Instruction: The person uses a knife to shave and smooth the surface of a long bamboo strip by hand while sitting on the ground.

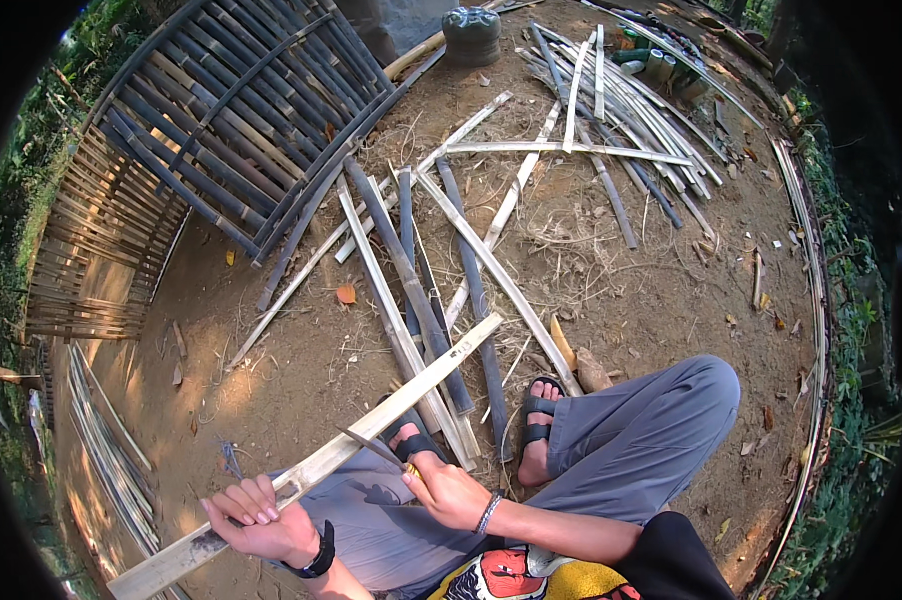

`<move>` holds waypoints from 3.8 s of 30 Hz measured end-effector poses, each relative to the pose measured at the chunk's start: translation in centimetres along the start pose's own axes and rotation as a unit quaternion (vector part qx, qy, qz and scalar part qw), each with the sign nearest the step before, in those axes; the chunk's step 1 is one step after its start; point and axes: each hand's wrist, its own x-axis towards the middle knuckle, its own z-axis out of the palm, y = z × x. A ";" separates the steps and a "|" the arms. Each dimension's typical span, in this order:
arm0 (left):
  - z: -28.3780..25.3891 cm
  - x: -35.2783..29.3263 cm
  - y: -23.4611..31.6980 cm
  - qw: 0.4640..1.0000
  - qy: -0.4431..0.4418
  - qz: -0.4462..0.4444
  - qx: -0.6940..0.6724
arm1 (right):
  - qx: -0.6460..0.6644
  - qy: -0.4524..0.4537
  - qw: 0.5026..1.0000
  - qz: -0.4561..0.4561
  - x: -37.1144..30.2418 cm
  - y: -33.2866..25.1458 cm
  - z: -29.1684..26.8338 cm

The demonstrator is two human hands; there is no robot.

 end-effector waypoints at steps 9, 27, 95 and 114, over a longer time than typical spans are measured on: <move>1.8 -1.9 -1.3 0.993 -0.032 0.104 0.040 | -0.122 0.118 0.978 0.121 4.4 6.1 -4.0; 2.9 1.0 -5.3 0.958 0.024 0.263 0.108 | -0.119 0.091 0.989 -0.012 1.9 1.4 -4.3; -0.7 -0.5 -5.9 0.958 -0.022 0.229 0.172 | -0.198 0.051 0.976 0.077 2.7 3.9 -4.0; -1.3 -0.3 -5.8 0.956 -0.141 0.232 0.110 | -0.255 0.019 0.964 0.076 3.4 2.9 -6.6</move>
